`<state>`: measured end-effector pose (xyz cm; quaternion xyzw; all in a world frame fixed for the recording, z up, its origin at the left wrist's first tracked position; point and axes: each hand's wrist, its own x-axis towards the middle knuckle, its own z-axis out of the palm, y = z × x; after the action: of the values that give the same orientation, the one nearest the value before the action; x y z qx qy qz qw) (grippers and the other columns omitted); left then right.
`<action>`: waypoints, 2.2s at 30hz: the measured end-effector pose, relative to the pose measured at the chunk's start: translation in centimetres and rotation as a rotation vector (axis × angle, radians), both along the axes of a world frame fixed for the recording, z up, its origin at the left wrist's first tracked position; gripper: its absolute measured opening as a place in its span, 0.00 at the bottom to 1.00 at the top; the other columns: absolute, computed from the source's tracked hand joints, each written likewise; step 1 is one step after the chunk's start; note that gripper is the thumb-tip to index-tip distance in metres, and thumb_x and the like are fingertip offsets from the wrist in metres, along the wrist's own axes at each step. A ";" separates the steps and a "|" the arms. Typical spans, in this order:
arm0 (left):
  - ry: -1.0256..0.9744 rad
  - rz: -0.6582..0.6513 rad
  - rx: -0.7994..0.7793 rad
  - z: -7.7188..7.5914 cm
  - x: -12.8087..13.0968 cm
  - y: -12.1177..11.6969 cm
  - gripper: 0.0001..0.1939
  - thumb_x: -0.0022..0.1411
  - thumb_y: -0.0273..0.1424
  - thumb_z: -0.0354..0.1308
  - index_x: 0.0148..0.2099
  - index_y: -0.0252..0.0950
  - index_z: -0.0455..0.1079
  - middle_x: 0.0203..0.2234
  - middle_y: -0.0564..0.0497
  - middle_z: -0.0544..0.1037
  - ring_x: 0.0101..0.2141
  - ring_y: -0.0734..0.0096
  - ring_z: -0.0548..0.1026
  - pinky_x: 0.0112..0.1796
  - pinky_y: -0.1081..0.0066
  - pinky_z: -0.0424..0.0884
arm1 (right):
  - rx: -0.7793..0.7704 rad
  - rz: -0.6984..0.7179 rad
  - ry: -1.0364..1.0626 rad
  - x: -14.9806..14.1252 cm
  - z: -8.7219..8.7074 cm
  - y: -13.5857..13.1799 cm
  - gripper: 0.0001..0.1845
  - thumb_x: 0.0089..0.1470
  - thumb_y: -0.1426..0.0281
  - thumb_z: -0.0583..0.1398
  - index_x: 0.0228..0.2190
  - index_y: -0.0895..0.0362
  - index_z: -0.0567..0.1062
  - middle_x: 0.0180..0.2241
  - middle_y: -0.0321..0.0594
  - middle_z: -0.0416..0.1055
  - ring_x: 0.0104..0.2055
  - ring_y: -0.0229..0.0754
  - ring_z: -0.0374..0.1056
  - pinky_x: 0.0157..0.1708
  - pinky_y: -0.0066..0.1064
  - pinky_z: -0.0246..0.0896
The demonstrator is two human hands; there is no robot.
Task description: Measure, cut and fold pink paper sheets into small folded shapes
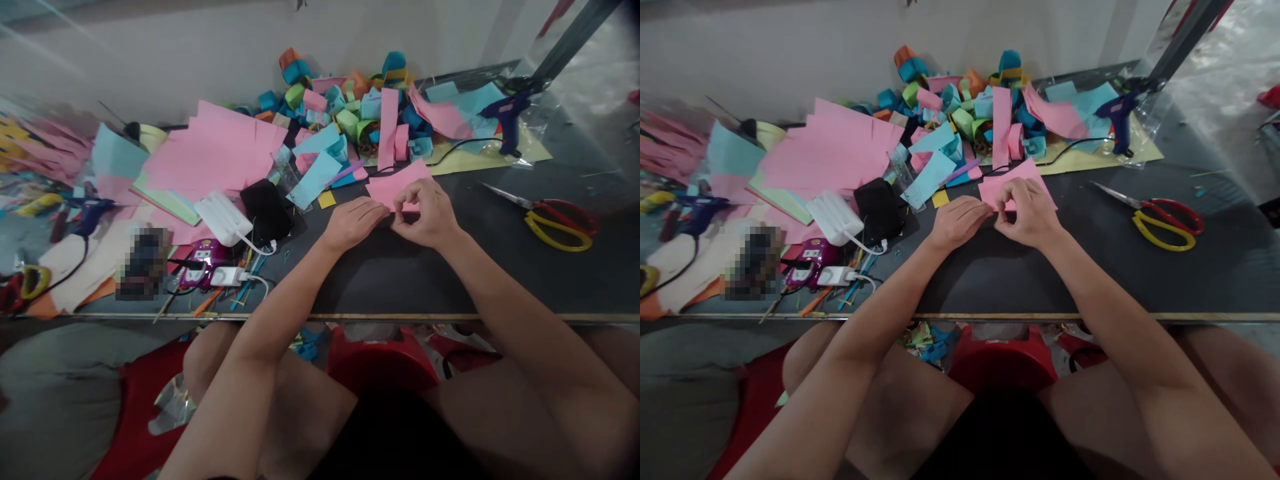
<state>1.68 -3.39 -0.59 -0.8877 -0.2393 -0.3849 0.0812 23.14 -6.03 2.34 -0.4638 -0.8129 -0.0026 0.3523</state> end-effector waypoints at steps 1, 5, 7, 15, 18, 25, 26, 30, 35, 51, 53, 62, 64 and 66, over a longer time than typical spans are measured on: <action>-0.040 -0.018 0.049 0.0 0.0 0.0 0.14 0.78 0.32 0.51 0.45 0.36 0.78 0.36 0.45 0.86 0.41 0.69 0.85 0.46 0.65 0.83 | 0.023 -0.008 -0.003 0.1 -0.2 0.2 0.14 0.45 0.71 0.61 0.37 0.50 0.69 0.31 0.38 0.75 0.38 0.50 0.72 0.46 0.48 0.68; -0.137 -0.041 0.156 -0.1 0.0 0.2 0.10 0.76 0.30 0.55 0.44 0.35 0.77 0.34 0.48 0.86 0.38 0.71 0.85 0.44 0.68 0.82 | 0.155 -0.018 0.015 1.1 -0.9 1.1 0.16 0.42 0.72 0.62 0.36 0.51 0.68 0.29 0.35 0.73 0.35 0.47 0.71 0.46 0.47 0.68; -0.148 -0.028 0.128 0.0 -0.1 0.3 0.10 0.76 0.30 0.55 0.44 0.35 0.77 0.34 0.49 0.86 0.38 0.71 0.85 0.44 0.68 0.82 | 0.182 -0.032 0.020 1.6 -1.0 1.4 0.17 0.41 0.73 0.62 0.37 0.51 0.68 0.28 0.34 0.73 0.34 0.46 0.70 0.46 0.46 0.68; -0.242 0.008 0.172 0.2 -0.5 0.8 0.10 0.76 0.32 0.56 0.42 0.36 0.76 0.33 0.49 0.85 0.36 0.71 0.84 0.41 0.68 0.81 | 0.232 -0.055 0.046 3.7 0.1 1.8 0.17 0.40 0.74 0.61 0.34 0.50 0.64 0.29 0.33 0.75 0.31 0.43 0.68 0.46 0.47 0.68; -0.234 0.040 0.153 0.2 -0.5 0.8 0.12 0.77 0.34 0.54 0.41 0.37 0.76 0.33 0.49 0.85 0.36 0.71 0.84 0.41 0.67 0.81 | 0.177 -0.078 0.026 4.4 0.6 1.8 0.18 0.41 0.75 0.62 0.34 0.48 0.62 0.29 0.33 0.75 0.31 0.44 0.68 0.49 0.50 0.68; -0.291 0.072 0.165 0.1 -0.6 0.9 0.14 0.78 0.36 0.54 0.40 0.36 0.76 0.31 0.49 0.84 0.35 0.71 0.84 0.40 0.68 0.81 | 0.211 -0.129 0.067 5.9 1.7 2.1 0.23 0.38 0.76 0.63 0.32 0.47 0.58 0.27 0.37 0.74 0.29 0.44 0.66 0.46 0.47 0.68; -0.299 0.064 0.150 0.1 -0.6 1.0 0.14 0.77 0.36 0.54 0.40 0.36 0.76 0.31 0.49 0.84 0.35 0.71 0.84 0.40 0.67 0.81 | 0.206 -0.146 0.066 6.2 1.8 2.2 0.22 0.38 0.75 0.63 0.32 0.47 0.58 0.27 0.38 0.74 0.29 0.44 0.66 0.46 0.47 0.68; -0.298 0.133 0.131 0.1 -0.8 1.2 0.18 0.78 0.39 0.51 0.39 0.37 0.76 0.31 0.49 0.84 0.35 0.70 0.84 0.40 0.66 0.81 | 0.184 -0.250 0.087 7.8 2.1 2.5 0.22 0.35 0.74 0.61 0.32 0.47 0.58 0.29 0.40 0.75 0.31 0.46 0.68 0.46 0.47 0.68; -0.252 0.078 0.226 0.4 -0.5 0.8 0.15 0.78 0.36 0.52 0.40 0.37 0.76 0.31 0.49 0.85 0.35 0.71 0.84 0.39 0.68 0.82 | 0.217 -0.146 0.199 6.3 2.6 1.7 0.19 0.43 0.68 0.64 0.39 0.50 0.68 0.36 0.47 0.77 0.36 0.49 0.72 0.42 0.44 0.70; -0.268 0.074 -0.053 0.3 -0.8 0.9 0.20 0.74 0.50 0.54 0.52 0.40 0.74 0.38 0.46 0.85 0.40 0.63 0.84 0.47 0.62 0.76 | -0.114 0.059 0.147 2.9 2.2 0.2 0.24 0.63 0.48 0.61 0.31 0.53 0.85 0.19 0.33 0.69 0.22 0.38 0.64 0.26 0.33 0.59; -0.275 0.086 -0.101 0.3 -0.8 0.9 0.20 0.75 0.50 0.52 0.48 0.39 0.75 0.36 0.46 0.84 0.39 0.65 0.83 0.45 0.64 0.76 | -0.093 0.067 0.147 3.0 1.8 0.5 0.26 0.62 0.45 0.61 0.28 0.53 0.83 0.17 0.32 0.65 0.21 0.37 0.61 0.26 0.33 0.60; -0.284 0.140 -0.122 0.5 -0.7 0.9 0.23 0.78 0.48 0.47 0.42 0.39 0.75 0.33 0.47 0.85 0.35 0.69 0.83 0.38 0.70 0.76 | 0.013 0.063 0.149 2.1 1.2 0.2 0.18 0.67 0.53 0.60 0.40 0.48 0.86 0.29 0.36 0.82 0.32 0.44 0.78 0.34 0.35 0.73; -0.280 0.164 -0.081 0.7 -0.8 1.0 0.22 0.78 0.47 0.47 0.43 0.38 0.76 0.34 0.46 0.85 0.37 0.67 0.84 0.40 0.68 0.77 | 0.071 0.097 0.133 1.9 1.3 0.0 0.15 0.67 0.57 0.59 0.44 0.45 0.86 0.37 0.36 0.85 0.40 0.46 0.82 0.41 0.37 0.76; -0.288 0.171 -0.023 0.7 -1.0 1.0 0.21 0.79 0.45 0.47 0.44 0.38 0.76 0.36 0.46 0.86 0.40 0.66 0.85 0.43 0.66 0.77 | 0.138 0.138 0.114 1.8 1.2 0.0 0.15 0.67 0.61 0.59 0.46 0.44 0.86 0.41 0.36 0.85 0.45 0.47 0.82 0.46 0.40 0.77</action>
<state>0.70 -2.39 0.14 -0.8006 -0.3275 -0.4972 0.0682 24.92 -5.99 3.56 -0.3807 -0.8195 -0.0077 0.4283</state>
